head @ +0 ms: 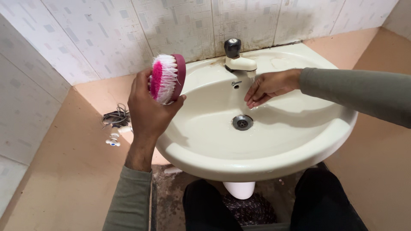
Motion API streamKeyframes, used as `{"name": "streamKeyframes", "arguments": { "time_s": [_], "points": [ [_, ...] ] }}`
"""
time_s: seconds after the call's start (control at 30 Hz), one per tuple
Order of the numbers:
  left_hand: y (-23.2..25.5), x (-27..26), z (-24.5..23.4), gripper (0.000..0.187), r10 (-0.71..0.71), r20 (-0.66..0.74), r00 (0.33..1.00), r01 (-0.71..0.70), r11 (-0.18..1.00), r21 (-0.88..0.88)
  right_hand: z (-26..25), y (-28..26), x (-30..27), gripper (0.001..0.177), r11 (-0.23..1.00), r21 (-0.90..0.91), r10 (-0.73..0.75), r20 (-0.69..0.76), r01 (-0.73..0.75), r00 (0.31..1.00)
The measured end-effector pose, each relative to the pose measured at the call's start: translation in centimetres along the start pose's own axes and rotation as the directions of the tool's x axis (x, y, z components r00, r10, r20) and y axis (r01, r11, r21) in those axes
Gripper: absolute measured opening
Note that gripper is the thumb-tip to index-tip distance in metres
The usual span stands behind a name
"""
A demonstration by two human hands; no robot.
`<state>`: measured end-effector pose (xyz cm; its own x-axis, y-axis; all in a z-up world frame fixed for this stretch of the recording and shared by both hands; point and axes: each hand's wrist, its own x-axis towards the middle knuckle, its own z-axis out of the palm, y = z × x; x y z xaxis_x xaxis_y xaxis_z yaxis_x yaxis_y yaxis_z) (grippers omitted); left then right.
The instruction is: The person washes their hands under running water from a sink faucet. They then use a pink scrubbing brush to clean the sink basin, the faucet, and the surrounding tiled wall area. The person scrubs the surfaces repeatedly with the brush.
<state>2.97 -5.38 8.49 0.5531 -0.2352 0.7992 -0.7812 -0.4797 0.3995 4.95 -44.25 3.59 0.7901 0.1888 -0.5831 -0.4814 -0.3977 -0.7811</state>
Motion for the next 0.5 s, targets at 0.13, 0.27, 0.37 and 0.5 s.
{"name": "streamKeyframes", "arguments": {
  "time_s": [0.13, 0.27, 0.37, 0.5],
  "points": [
    [-0.6, -0.5, -0.4, 0.077, 0.006, -0.021, 1.0, -0.005, 1.0, 0.008, 0.4, -0.6, 1.4, 0.026, 0.996, 0.078, -0.039, 0.055, 0.035, 0.998],
    [-1.2, -0.8, -0.9, 0.073, 0.073, -0.081, 0.994, -0.076, 0.997, -0.027, 4.3, -1.0, 2.3, 0.03, 0.95, 0.277, -0.182, 0.113, 0.145, 0.977],
    [-1.3, -0.9, -0.8, 0.071, 0.083, -0.115, 0.99, -0.089, 0.995, -0.052, 8.1, -3.7, 3.1, 0.034, 0.919, 0.304, -0.299, 0.123, 0.251, 0.946],
    [-0.8, -0.5, -0.6, 0.07, 0.085, -0.115, 0.99, -0.088, 0.996, -0.028, 8.4, -11.8, 4.0, 0.031, 0.874, 0.245, -0.397, -0.135, 0.419, 0.908]
  ]
}}
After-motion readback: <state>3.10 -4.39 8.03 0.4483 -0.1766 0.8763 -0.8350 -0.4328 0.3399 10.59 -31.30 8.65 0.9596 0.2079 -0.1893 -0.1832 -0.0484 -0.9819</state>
